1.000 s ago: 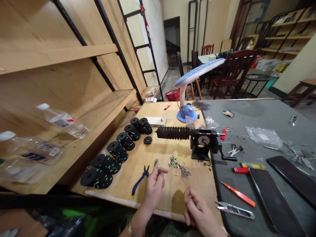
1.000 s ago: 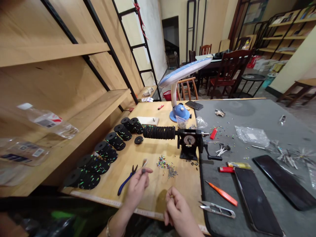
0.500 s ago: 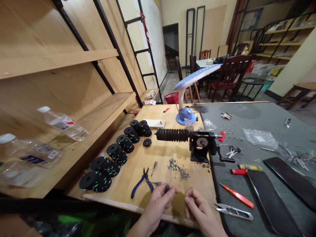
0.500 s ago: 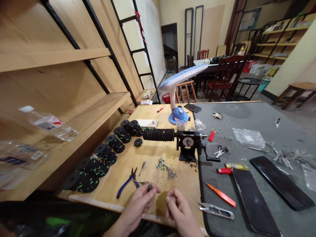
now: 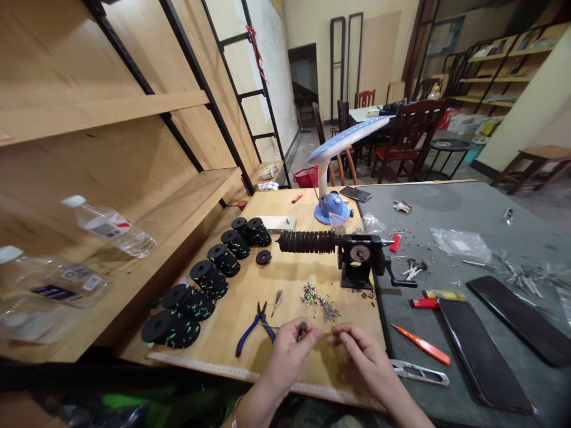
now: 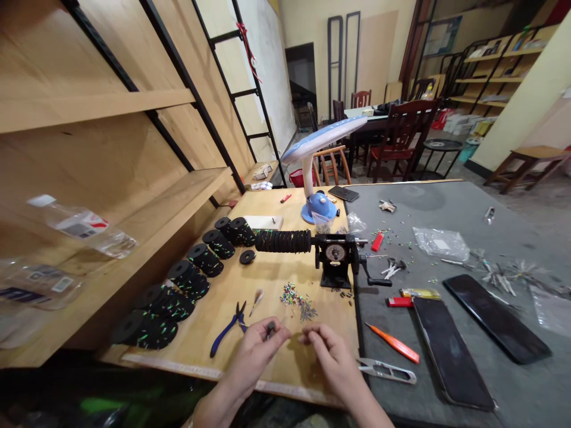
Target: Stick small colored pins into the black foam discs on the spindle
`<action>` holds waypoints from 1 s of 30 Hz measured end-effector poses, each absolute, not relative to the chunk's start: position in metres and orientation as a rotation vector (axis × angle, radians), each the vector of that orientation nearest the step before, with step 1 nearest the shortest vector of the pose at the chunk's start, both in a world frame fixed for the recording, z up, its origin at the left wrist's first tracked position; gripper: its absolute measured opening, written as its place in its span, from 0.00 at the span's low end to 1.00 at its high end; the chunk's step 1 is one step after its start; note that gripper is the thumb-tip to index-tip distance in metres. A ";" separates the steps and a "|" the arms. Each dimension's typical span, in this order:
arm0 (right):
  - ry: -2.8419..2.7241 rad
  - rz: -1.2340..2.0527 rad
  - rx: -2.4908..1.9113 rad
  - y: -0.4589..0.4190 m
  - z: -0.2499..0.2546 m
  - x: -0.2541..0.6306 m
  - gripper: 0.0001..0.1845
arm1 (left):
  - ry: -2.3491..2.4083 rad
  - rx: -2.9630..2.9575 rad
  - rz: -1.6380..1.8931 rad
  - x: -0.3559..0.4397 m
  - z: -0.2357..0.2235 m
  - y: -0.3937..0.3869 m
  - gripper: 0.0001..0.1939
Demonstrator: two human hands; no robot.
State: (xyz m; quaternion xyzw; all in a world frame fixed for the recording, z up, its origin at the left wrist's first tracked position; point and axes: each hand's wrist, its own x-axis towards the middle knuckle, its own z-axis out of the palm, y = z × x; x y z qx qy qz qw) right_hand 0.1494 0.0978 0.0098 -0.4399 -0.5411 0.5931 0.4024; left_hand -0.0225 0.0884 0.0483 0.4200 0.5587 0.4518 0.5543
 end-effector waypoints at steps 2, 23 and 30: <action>-1.304 1.519 -1.118 0.101 0.014 0.151 0.19 | 1.322 1.030 1.065 -0.021 0.049 0.089 0.19; -1.533 1.385 -1.185 0.083 0.009 0.134 0.14 | 1.529 1.630 0.941 -0.025 0.047 0.078 0.16; -0.715 1.558 -1.136 0.089 -0.026 0.135 0.24 | 1.315 1.647 0.914 0.000 0.070 0.109 0.16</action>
